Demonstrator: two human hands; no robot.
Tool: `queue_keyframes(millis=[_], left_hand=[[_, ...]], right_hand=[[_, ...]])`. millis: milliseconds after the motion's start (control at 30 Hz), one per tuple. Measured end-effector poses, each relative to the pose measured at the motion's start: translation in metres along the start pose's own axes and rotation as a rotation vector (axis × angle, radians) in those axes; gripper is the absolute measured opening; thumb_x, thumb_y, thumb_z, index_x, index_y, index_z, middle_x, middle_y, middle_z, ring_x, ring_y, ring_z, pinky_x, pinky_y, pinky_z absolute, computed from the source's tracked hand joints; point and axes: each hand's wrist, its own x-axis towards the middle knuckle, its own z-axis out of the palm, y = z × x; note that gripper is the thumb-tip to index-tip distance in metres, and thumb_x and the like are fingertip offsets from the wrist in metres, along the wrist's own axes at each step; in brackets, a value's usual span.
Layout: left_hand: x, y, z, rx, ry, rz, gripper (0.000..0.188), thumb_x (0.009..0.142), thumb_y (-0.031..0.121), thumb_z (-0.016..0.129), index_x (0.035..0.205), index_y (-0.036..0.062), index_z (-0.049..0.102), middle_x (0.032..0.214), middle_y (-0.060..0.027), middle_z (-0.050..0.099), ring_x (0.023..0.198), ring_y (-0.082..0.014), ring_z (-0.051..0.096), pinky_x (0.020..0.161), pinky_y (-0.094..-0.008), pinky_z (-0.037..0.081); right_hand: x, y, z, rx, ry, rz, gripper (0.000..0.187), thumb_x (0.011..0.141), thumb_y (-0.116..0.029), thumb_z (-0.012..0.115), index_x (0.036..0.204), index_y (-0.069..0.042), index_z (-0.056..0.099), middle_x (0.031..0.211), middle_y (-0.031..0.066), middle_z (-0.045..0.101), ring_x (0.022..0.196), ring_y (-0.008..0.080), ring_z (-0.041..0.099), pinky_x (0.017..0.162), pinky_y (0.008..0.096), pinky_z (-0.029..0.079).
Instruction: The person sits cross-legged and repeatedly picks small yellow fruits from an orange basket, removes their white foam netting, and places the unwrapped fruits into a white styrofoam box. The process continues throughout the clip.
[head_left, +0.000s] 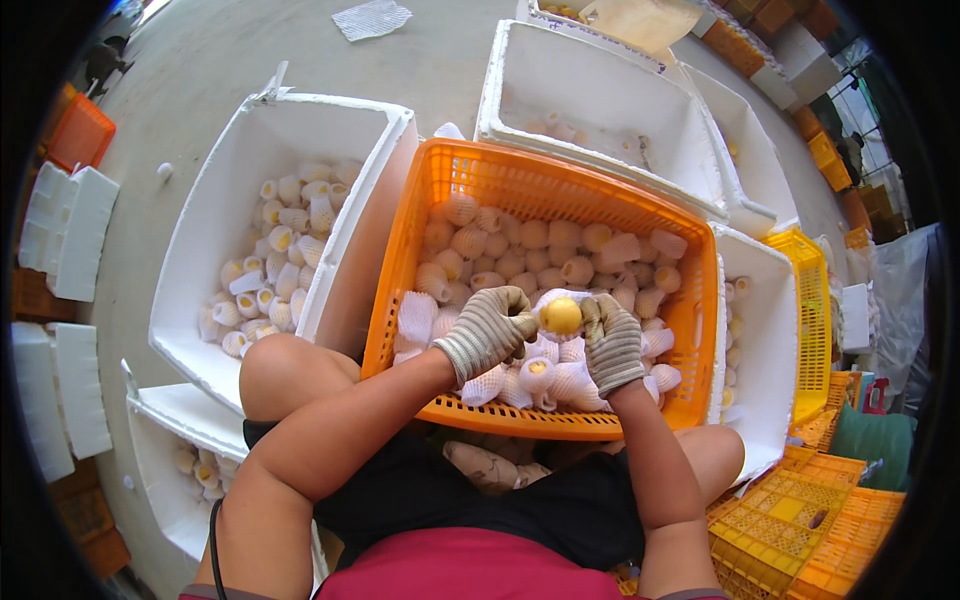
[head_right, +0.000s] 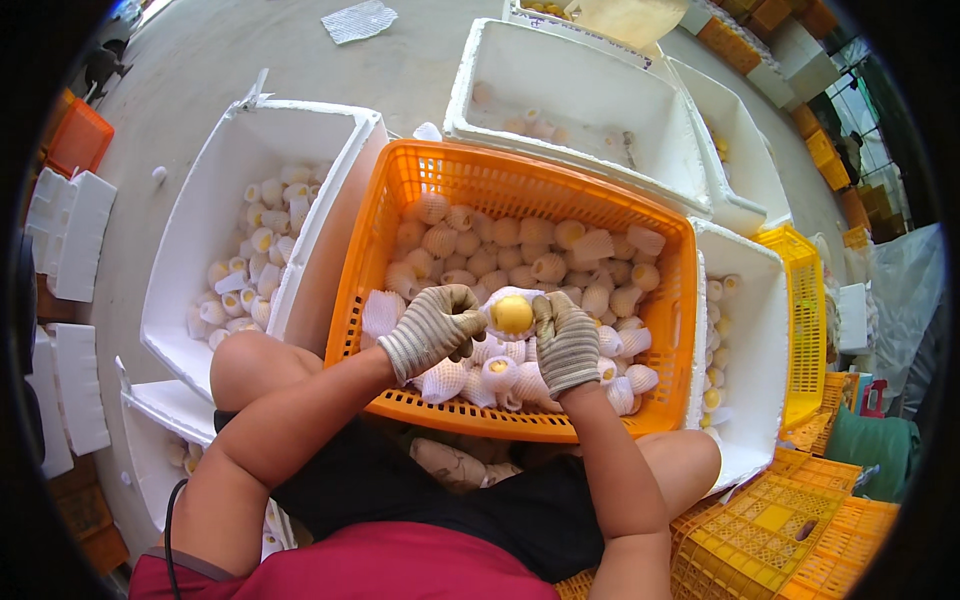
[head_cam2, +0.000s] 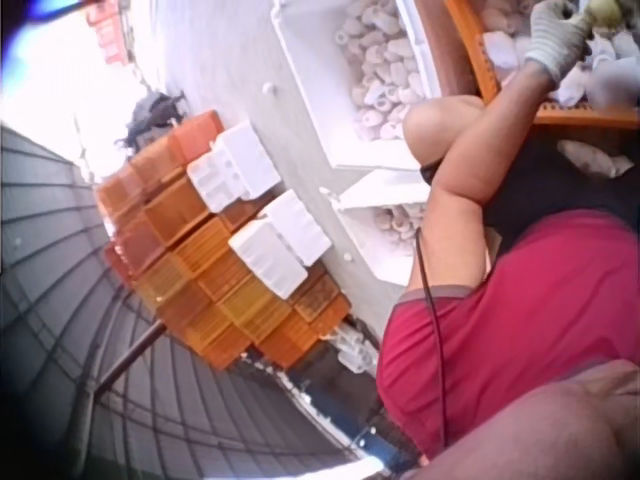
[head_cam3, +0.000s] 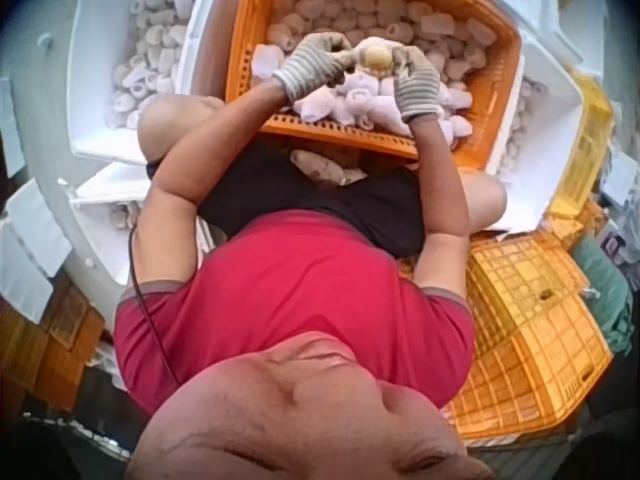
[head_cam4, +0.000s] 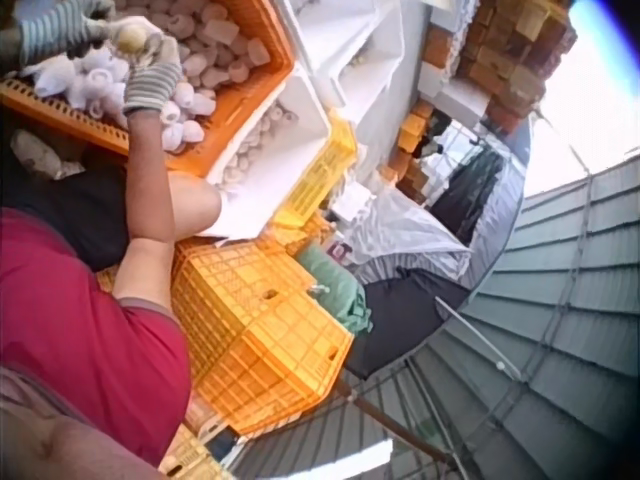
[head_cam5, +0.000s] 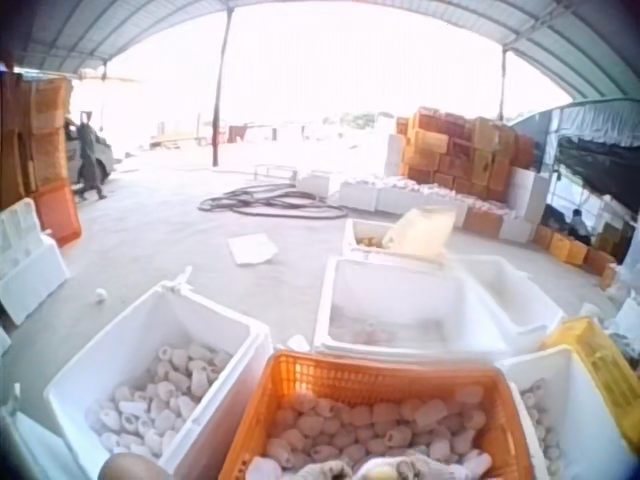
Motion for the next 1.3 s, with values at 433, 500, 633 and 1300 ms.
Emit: queue_keyframes(millis=[433, 500, 633, 1300], left_hand=[[0.003, -0.002, -0.004, -0.118, 0.017, -0.036, 0.013, 0.087, 0.013, 0.061, 0.086, 0.0017, 0.057, 0.075, -0.0095, 0.066, 0.057, -0.0136, 0.064, 0.05, -0.0265, 0.053], [0.006, -0.003, -0.005, -0.142, 0.029, -0.059, 0.012, 0.088, 0.013, 0.06, 0.086, 0.0016, 0.056, 0.075, -0.0103, 0.066, 0.057, -0.0146, 0.064, 0.051, -0.0274, 0.055], [0.009, -0.005, -0.008, -0.185, 0.048, -0.084, 0.011, 0.089, 0.012, 0.059, 0.087, 0.0019, 0.055, 0.077, -0.0119, 0.066, 0.06, -0.0167, 0.066, 0.052, -0.0289, 0.056], [0.011, -0.009, -0.009, -0.527, -0.101, -0.22, 0.023, 0.091, 0.019, 0.066, 0.105, 0.0031, 0.057, 0.096, -0.0123, 0.064, 0.084, -0.0246, 0.069, 0.073, -0.0367, 0.061]], right_hand=[[0.001, 0.025, 0.016, 0.282, -0.005, 0.172, 0.023, 0.098, -0.02, 0.056, 0.092, 0.001, 0.062, 0.073, 0.0101, 0.059, 0.066, 0.0167, 0.051, 0.064, 0.0331, 0.045], [0.001, 0.022, 0.014, 0.327, -0.023, 0.193, 0.023, 0.099, -0.02, 0.056, 0.093, 0.001, 0.062, 0.074, 0.0077, 0.059, 0.066, 0.014, 0.05, 0.063, 0.0314, 0.045], [0.0, 0.008, 0.005, 0.493, -0.106, 0.257, 0.018, 0.099, -0.018, 0.056, 0.096, -0.001, 0.061, 0.077, 0.0035, 0.06, 0.064, 0.0091, 0.052, 0.058, 0.0259, 0.046], [-0.001, 0.008, 0.012, 0.115, 0.077, -0.596, 0.033, 0.073, 0.014, 0.062, 0.101, -0.003, 0.062, 0.101, 0.0139, 0.066, 0.09, 0.0299, 0.065, 0.079, 0.0329, 0.053]])
